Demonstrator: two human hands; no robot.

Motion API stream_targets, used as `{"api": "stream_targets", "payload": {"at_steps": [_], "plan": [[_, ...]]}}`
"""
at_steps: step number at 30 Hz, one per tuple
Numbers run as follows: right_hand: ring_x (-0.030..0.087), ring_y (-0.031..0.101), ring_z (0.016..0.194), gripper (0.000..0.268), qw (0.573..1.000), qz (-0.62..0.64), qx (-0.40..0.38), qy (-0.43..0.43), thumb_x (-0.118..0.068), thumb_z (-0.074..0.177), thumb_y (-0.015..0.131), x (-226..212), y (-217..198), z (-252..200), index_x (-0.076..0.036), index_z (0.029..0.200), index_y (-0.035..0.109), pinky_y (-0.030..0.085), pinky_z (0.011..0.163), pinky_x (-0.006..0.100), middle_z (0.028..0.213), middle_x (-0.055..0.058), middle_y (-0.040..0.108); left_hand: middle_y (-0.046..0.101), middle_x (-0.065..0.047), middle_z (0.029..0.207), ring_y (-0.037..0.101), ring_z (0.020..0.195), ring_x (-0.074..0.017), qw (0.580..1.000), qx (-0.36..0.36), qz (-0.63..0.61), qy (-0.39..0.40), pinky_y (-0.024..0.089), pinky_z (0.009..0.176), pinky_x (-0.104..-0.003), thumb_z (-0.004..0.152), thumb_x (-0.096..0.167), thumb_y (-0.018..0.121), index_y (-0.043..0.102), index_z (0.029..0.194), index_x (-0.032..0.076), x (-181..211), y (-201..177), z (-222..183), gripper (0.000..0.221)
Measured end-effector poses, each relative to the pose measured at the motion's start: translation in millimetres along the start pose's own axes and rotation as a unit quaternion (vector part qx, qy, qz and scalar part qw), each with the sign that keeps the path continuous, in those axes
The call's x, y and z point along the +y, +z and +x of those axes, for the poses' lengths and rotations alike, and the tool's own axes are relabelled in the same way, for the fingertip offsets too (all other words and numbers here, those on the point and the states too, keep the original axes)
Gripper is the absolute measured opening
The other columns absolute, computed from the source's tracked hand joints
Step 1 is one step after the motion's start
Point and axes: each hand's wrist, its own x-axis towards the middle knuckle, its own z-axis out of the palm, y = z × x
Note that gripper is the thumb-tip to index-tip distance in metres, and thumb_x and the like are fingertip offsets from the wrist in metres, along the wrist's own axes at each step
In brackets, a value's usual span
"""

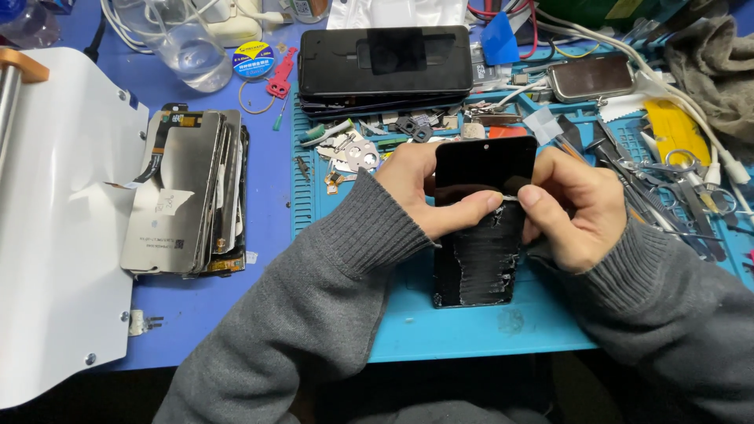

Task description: Peeling off the adhesive backing from a smartphone screen component

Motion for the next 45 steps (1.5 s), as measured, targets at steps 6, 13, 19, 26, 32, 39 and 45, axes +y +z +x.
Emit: {"api": "stream_targets", "payload": {"at_steps": [6,13,19,26,32,39,45], "plan": [[0.011,0.055,0.045,0.018,0.997,0.072,-0.034,0.011,-0.018,0.096,0.044,2,-2,-4,-0.005,0.085,0.047,0.045,0.048,0.02,0.054,0.007,0.061,0.056,0.01,0.075,0.051,0.07,-0.0018,1.0,-0.006,-0.023,-0.001,0.045,0.062,-0.02,0.087,0.025,0.074,0.069,0.097,0.013,0,-1,-1,0.016],[0.007,0.051,0.042,0.031,1.0,0.027,-0.014,-0.007,-0.02,0.106,0.049,-8,2,1,-0.007,0.077,0.05,0.041,0.046,0.019,0.051,0.001,0.058,0.053,0.011,0.074,0.048,0.069,-0.0022,1.0,0.002,-0.015,-0.004,0.043,0.06,-0.021,0.087,0.026,0.073,0.068,0.093,0.016,-2,2,0,0.013],[0.008,0.055,0.046,0.025,0.995,0.092,-0.038,0.016,-0.031,0.101,0.051,18,0,-3,-0.009,0.089,0.052,0.045,0.044,0.019,0.065,0.001,0.055,0.061,0.01,0.082,0.055,0.077,-0.0021,0.999,-0.014,-0.046,-0.026,0.051,0.068,-0.02,0.088,0.025,0.071,0.072,0.114,0.012,9,-1,-2,0.029],[0.011,0.052,0.047,0.036,0.991,0.119,-0.042,0.037,-0.031,0.107,0.042,3,1,1,-0.006,0.082,0.053,0.04,0.047,0.021,0.056,0.005,0.058,0.052,0.01,0.073,0.049,0.069,-0.0045,1.0,-0.009,-0.008,-0.003,0.043,0.06,-0.025,0.088,0.028,0.069,0.063,0.081,0.017,5,-1,-3,0.014],[0.007,0.051,0.046,0.03,0.993,0.095,-0.053,0.049,-0.029,0.103,0.049,13,7,-2,-0.005,0.118,0.058,0.044,0.04,0.02,0.074,0.0,0.054,0.069,0.008,0.094,0.062,0.087,-0.0036,0.998,-0.031,-0.047,0.015,0.055,0.078,-0.022,0.093,0.03,0.068,0.07,0.119,0.012,-1,-1,-2,0.031],[0.008,0.051,0.045,0.051,0.995,0.083,-0.043,0.033,-0.029,0.098,0.052,14,9,0,-0.001,0.141,0.051,0.046,0.041,0.021,0.077,-0.001,0.053,0.066,0.002,0.117,0.061,0.107,-0.0077,0.989,-0.094,-0.109,0.02,0.054,0.094,-0.025,0.106,0.044,0.042,0.054,0.146,0.007,-4,-2,0,0.056],[0.008,0.052,0.047,0.048,0.997,0.062,-0.037,0.012,-0.032,0.098,0.051,18,5,-2,-0.001,0.134,0.054,0.045,0.043,0.022,0.075,-0.001,0.053,0.072,0.004,0.095,0.067,0.087,-0.0073,0.996,0.019,-0.066,-0.059,0.061,0.079,-0.026,0.089,0.031,0.067,0.07,0.114,0.011,-3,15,2,0.033]]}}
